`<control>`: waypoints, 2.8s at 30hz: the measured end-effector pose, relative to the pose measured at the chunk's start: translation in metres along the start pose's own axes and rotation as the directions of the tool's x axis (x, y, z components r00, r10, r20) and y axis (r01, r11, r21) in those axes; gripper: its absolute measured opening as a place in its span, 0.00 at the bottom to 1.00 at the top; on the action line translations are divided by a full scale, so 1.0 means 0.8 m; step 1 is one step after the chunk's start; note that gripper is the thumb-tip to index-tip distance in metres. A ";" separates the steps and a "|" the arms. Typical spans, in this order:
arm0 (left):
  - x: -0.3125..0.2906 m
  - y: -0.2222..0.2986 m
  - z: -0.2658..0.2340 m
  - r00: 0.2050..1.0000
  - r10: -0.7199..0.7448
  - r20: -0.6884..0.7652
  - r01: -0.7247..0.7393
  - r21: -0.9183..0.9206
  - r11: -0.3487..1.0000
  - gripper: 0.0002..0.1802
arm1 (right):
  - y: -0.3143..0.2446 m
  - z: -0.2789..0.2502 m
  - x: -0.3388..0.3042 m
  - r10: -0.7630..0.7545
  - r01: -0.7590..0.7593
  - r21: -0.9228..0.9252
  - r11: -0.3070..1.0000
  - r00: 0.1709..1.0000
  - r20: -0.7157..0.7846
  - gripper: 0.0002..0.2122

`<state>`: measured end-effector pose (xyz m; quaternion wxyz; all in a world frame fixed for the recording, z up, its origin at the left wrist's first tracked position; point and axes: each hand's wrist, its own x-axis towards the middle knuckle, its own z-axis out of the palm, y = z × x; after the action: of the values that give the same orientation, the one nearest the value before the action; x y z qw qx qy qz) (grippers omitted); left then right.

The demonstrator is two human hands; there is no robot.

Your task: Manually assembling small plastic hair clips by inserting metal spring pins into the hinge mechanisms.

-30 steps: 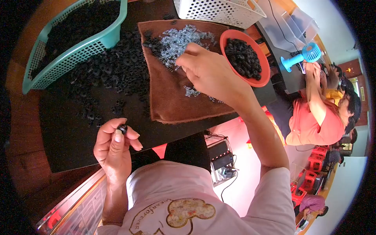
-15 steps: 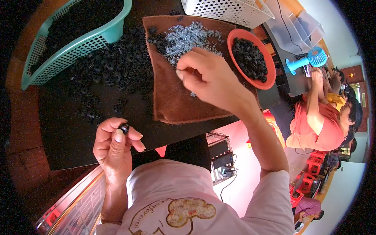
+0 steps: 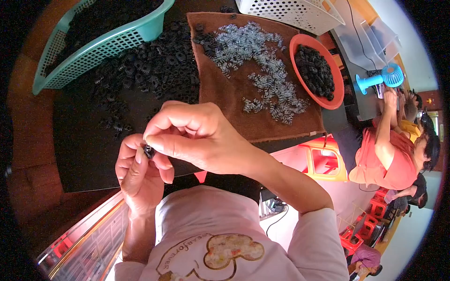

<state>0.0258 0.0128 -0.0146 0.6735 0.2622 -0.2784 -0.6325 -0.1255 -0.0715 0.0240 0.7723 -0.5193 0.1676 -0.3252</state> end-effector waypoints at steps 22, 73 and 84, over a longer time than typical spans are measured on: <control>-0.004 0.002 0.000 1.000 -0.004 -0.010 0.004 0.007 1.000 0.12 | -0.006 0.014 -0.005 -0.339 0.341 -0.768 0.542 0.925 0.172 0.13; -0.001 0.021 -0.015 0.975 0.144 -0.170 -0.133 0.072 0.988 0.11 | -0.007 0.007 0.094 0.108 0.250 -0.933 -0.260 0.967 0.229 0.06; -0.002 0.021 -0.014 0.973 0.149 -0.174 -0.134 0.098 0.986 0.11 | -0.007 -0.002 0.074 -0.169 0.284 -0.888 0.362 0.957 0.237 0.05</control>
<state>0.0453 0.0157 -0.0107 0.7275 0.3265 -0.2610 -0.5440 -0.0846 -0.1142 0.0327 0.3158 -0.8907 0.2043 -0.2552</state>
